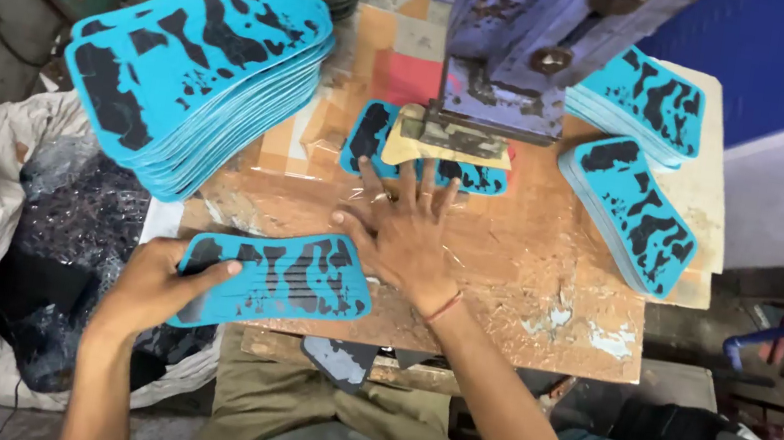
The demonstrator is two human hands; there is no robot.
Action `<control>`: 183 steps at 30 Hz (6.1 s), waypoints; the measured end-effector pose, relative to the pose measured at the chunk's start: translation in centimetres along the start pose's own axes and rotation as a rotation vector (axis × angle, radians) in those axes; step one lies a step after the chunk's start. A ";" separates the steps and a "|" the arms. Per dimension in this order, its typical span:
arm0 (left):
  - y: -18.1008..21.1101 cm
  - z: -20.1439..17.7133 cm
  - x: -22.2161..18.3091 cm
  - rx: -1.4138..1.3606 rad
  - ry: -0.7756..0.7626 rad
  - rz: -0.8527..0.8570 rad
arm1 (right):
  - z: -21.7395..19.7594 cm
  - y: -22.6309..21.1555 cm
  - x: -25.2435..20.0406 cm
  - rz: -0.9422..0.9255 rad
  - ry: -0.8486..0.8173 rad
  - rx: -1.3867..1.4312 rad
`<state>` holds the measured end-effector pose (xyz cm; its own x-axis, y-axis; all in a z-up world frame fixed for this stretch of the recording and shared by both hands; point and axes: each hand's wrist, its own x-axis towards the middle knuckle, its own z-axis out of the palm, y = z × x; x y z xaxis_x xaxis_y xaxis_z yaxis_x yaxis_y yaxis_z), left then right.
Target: The worker uses a punching machine to cut out sandal or shoe sole shapes from printed foam sheets.
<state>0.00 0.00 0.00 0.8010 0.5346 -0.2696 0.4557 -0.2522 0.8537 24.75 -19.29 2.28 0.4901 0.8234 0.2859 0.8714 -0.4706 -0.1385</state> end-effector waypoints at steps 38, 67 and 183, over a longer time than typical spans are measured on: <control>6.7 6.2 3.4 0.044 0.414 0.517 | -11.0 23.7 -8.3 0.257 0.297 0.068; 10.7 10.4 15.7 0.339 0.426 0.357 | -4.1 2.3 -10.4 0.111 0.117 0.252; 1.0 0.0 1.2 0.003 -0.085 -0.074 | 1.1 0.7 0.8 -0.013 0.031 -0.002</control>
<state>1.45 0.36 0.51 0.7948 0.4819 -0.3690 0.5162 -0.2170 0.8285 25.74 -18.59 1.37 0.4779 0.8194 0.3165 0.8776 -0.4605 -0.1330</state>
